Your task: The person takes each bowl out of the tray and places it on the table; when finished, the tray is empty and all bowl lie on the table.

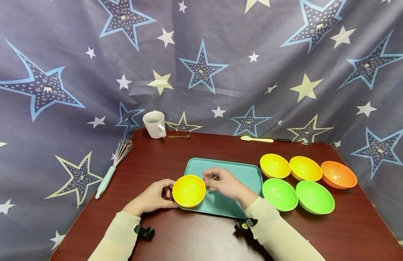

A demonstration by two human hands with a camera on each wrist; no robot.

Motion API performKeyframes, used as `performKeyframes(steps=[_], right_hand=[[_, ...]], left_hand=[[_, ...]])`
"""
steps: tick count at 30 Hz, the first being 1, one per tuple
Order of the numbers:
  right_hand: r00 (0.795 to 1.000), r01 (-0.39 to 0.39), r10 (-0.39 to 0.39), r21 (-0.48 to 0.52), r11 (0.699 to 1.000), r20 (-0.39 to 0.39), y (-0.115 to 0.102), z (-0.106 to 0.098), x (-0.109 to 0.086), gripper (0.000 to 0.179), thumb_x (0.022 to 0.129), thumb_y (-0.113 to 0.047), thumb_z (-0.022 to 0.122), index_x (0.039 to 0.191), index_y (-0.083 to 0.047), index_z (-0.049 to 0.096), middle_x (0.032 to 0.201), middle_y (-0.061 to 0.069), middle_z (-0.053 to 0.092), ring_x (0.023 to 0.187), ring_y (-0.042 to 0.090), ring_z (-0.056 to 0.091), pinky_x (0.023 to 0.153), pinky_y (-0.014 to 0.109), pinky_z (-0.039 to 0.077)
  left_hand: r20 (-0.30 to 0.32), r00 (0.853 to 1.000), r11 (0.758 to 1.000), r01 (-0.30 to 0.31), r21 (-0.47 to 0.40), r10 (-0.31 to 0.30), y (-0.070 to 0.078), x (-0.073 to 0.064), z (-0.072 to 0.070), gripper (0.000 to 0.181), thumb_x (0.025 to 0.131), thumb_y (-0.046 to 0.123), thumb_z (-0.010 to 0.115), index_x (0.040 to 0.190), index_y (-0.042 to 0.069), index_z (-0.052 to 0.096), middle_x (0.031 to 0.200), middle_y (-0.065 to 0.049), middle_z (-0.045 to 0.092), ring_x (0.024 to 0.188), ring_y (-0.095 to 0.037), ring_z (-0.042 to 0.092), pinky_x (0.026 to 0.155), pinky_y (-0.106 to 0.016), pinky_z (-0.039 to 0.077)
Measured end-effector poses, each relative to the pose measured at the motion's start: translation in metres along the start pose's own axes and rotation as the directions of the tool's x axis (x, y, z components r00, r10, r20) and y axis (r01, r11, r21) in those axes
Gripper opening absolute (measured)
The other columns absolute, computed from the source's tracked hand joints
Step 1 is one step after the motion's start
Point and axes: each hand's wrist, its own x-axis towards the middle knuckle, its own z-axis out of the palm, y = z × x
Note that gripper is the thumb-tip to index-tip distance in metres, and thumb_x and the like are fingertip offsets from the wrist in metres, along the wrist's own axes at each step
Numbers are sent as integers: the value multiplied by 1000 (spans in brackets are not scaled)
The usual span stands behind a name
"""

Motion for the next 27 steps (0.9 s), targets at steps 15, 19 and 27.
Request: performKeyframes(steps=[15,19,27], right_hand=[[996,-60,52,109,992,76,9,7,0,35,107,-10,61,138,5,60,121,19,61,103,25,66,83,46,62],[994,-64,52,130,989,94,11,12,4,36,107,-8,59,141,5,59,124,19,62,102,25,68,83,48,61],[990,-77,54,191,978,127,12,16,5,38,109,-6,55,145,6,55,127,20,62,103,26,68,82,50,61]], left_hand=[[8,999,999,32,-14,-32,3,2,4,57,75,31,98,123,30,67,88,3,61,81,-16,58,68,-27,51],[10,999,999,37,-15,-37,4,0,1,57,76,30,97,123,29,67,87,3,61,81,-15,58,68,-27,51],[4,999,999,37,-13,-37,3,-1,-1,55,76,30,97,122,29,67,86,4,60,80,-14,58,67,-27,51]])
